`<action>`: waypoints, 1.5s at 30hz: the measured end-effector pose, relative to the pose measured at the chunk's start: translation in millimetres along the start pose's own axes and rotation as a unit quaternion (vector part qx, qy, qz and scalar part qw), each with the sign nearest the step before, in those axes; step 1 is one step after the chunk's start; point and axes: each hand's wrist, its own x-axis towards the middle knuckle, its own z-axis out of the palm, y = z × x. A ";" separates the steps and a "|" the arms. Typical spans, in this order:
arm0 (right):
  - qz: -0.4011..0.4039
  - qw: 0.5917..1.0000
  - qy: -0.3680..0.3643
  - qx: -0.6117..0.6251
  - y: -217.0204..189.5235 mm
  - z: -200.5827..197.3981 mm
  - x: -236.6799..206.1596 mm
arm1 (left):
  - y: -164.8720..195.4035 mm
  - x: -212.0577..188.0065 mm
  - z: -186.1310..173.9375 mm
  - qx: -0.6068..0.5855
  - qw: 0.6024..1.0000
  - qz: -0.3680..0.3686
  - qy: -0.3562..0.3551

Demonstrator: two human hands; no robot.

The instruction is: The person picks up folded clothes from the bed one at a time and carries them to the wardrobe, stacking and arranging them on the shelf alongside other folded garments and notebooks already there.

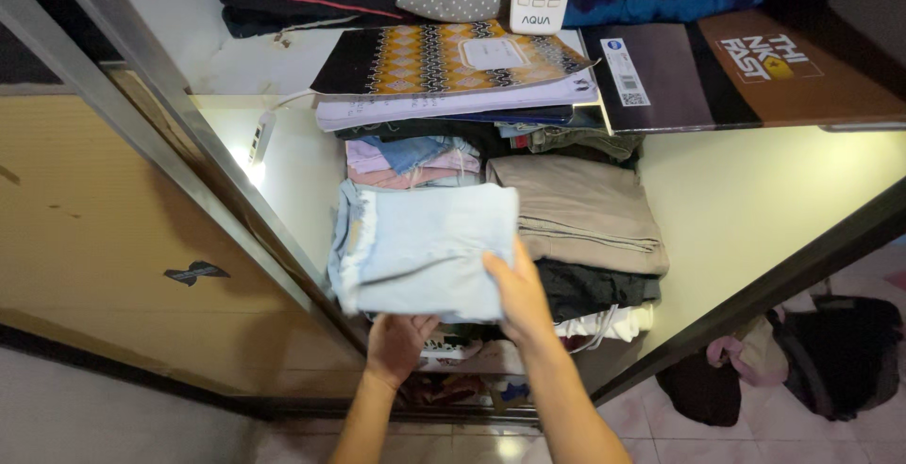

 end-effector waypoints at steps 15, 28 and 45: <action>0.056 0.987 0.147 -0.032 -37.8 -128.3 -148.3 | -2.2 -20.4 -6.1 0.264 0.942 -0.131 -0.163; 0.083 0.927 0.363 -0.039 -9.3 -175.9 -309.9 | -115.6 -46.4 1.8 0.397 0.852 -0.247 -0.237; -0.005 0.806 0.590 0.044 -27.2 -304.3 -514.6 | -369.7 -132.8 97.5 0.452 0.732 -0.390 -0.327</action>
